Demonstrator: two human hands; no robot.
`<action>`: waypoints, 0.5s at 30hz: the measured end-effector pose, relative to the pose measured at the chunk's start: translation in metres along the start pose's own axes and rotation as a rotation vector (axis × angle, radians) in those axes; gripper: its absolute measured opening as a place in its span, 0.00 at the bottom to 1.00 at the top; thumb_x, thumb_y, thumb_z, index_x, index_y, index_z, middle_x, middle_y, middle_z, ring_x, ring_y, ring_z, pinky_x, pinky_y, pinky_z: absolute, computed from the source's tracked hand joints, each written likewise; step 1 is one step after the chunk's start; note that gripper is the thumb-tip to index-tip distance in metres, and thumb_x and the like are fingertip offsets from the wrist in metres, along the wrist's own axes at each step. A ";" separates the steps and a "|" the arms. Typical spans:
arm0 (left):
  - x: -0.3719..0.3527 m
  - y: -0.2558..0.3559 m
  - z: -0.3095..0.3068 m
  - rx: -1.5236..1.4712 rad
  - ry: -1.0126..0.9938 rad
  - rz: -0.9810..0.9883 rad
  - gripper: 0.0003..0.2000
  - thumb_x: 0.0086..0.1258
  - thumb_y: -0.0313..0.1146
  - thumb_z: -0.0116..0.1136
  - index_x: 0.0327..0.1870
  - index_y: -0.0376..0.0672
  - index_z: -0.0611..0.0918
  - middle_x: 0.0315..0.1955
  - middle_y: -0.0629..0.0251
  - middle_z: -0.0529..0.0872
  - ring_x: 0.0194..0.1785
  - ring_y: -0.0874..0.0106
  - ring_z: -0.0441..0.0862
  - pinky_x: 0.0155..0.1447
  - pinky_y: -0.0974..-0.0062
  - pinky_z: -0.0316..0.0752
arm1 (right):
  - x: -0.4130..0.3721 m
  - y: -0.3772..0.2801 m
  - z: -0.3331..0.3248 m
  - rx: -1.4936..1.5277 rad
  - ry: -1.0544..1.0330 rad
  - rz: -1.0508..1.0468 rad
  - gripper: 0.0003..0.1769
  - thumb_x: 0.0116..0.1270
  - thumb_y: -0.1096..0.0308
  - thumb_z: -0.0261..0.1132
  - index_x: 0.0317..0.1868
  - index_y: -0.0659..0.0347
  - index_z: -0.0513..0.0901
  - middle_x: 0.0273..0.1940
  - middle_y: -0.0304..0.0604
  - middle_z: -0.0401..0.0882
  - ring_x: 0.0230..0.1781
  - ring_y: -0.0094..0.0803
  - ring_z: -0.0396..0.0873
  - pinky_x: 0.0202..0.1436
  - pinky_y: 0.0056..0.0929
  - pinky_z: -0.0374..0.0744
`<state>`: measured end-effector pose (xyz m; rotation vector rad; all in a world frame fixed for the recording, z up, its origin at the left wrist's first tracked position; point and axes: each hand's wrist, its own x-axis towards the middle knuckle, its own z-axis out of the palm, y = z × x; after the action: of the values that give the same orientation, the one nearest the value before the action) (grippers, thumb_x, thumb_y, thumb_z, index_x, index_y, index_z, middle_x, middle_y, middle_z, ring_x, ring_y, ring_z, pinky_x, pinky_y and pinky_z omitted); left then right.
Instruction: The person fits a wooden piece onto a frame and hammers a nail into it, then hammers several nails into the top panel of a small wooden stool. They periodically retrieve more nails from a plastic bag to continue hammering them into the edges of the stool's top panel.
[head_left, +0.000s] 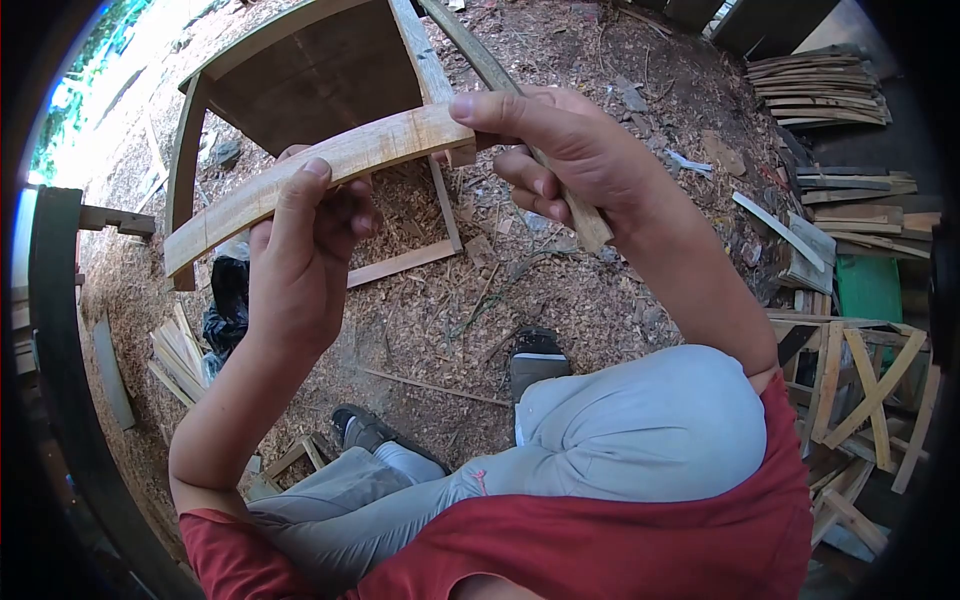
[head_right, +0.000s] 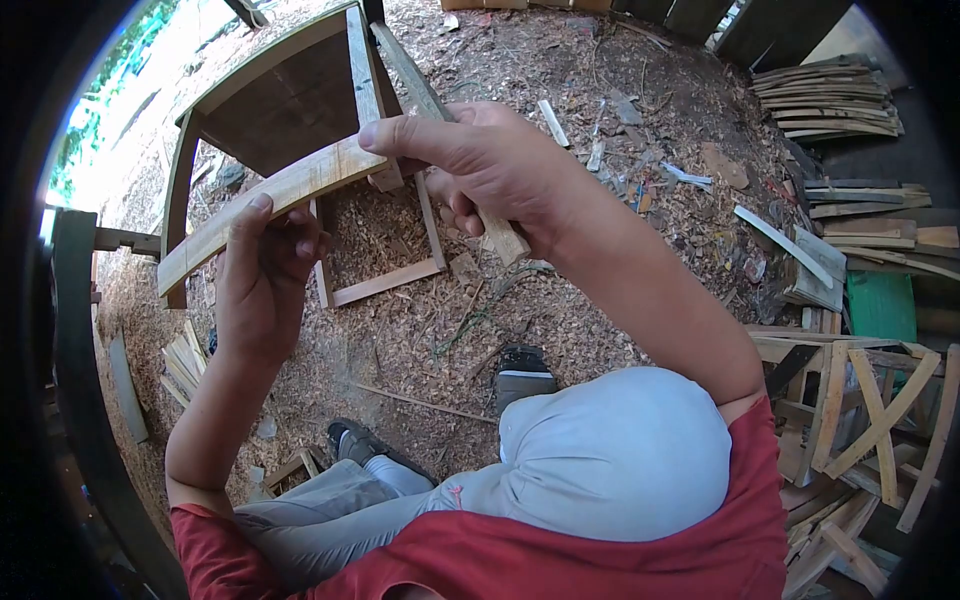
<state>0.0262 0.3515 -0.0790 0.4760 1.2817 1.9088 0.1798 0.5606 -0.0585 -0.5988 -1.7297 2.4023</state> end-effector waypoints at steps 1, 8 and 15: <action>0.000 -0.001 0.001 0.007 0.014 0.004 0.10 0.86 0.37 0.56 0.56 0.42 0.77 0.42 0.61 0.85 0.44 0.72 0.84 0.48 0.72 0.78 | 0.000 0.000 -0.001 -0.001 0.000 0.001 0.29 0.66 0.48 0.80 0.47 0.69 0.84 0.21 0.31 0.75 0.10 0.13 0.66 0.13 0.15 0.68; -0.001 -0.003 0.000 0.000 -0.015 0.009 0.10 0.86 0.37 0.56 0.56 0.41 0.78 0.42 0.62 0.86 0.44 0.73 0.84 0.49 0.72 0.78 | -0.001 0.000 -0.002 -0.012 0.004 -0.001 0.29 0.65 0.54 0.80 0.51 0.72 0.84 0.27 0.38 0.83 0.12 0.16 0.70 0.14 0.17 0.68; 0.004 -0.013 0.001 0.110 -0.015 0.008 0.21 0.85 0.52 0.51 0.57 0.42 0.81 0.41 0.66 0.83 0.44 0.73 0.79 0.55 0.68 0.76 | -0.001 -0.006 -0.004 -0.020 -0.003 0.033 0.29 0.65 0.57 0.79 0.53 0.75 0.83 0.32 0.42 0.87 0.14 0.16 0.71 0.15 0.19 0.71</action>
<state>0.0292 0.3575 -0.0909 0.5517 1.3820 1.8442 0.1818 0.5653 -0.0538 -0.6317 -1.7611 2.4108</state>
